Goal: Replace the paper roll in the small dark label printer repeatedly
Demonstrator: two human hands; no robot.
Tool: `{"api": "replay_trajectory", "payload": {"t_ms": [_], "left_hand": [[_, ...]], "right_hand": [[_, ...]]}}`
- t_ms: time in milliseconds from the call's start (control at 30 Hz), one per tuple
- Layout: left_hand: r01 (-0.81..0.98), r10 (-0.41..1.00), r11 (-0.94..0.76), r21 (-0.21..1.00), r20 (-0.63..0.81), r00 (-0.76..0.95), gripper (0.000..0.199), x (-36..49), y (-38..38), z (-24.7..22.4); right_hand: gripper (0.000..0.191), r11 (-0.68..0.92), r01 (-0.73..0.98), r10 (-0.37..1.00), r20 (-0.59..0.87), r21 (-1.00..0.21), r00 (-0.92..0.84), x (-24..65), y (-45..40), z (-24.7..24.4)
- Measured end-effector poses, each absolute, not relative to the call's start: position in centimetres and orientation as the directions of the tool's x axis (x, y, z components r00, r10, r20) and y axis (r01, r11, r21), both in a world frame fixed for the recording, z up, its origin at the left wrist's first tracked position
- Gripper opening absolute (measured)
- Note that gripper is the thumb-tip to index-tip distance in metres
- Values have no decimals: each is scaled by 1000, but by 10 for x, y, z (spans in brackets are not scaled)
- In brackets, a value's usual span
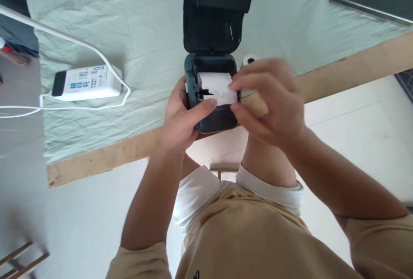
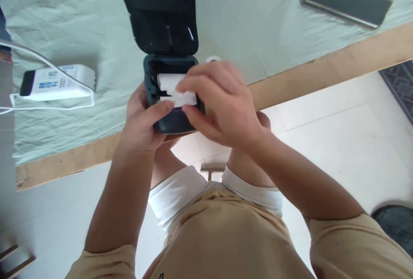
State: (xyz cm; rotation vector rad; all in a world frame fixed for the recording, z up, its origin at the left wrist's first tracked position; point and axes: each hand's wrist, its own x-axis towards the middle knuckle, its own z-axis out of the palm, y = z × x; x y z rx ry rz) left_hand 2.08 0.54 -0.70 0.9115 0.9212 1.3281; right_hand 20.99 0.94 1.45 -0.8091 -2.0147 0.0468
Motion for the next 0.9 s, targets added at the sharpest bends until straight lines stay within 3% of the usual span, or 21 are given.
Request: {"api": "replay_trajectory", "payload": {"t_ms": [233, 467, 600, 733, 900], "left_hand": [[-344, 997, -10, 939, 36, 70, 60, 19, 12, -13], [-335, 994, -27, 942, 60, 88, 59, 14, 13, -20], [-357, 988, -58, 932, 104, 112, 61, 13, 13, -22], [-373, 994, -20, 928, 59, 93, 41, 17, 7, -14], [-359, 995, 72, 930, -45, 85, 34, 21, 2, -5]], "right_hand": [[45, 652, 560, 727, 632, -511, -270, 213, 38, 44], [30, 636, 342, 757, 645, -691, -105, 215, 19, 8], [17, 452, 220, 892, 446, -865, -78, 211, 9, -3], [46, 287, 157, 956, 272, -945, -113, 205, 9, 1], [48, 185, 191, 975, 156, -964, -155, 205, 15, 8]]}}
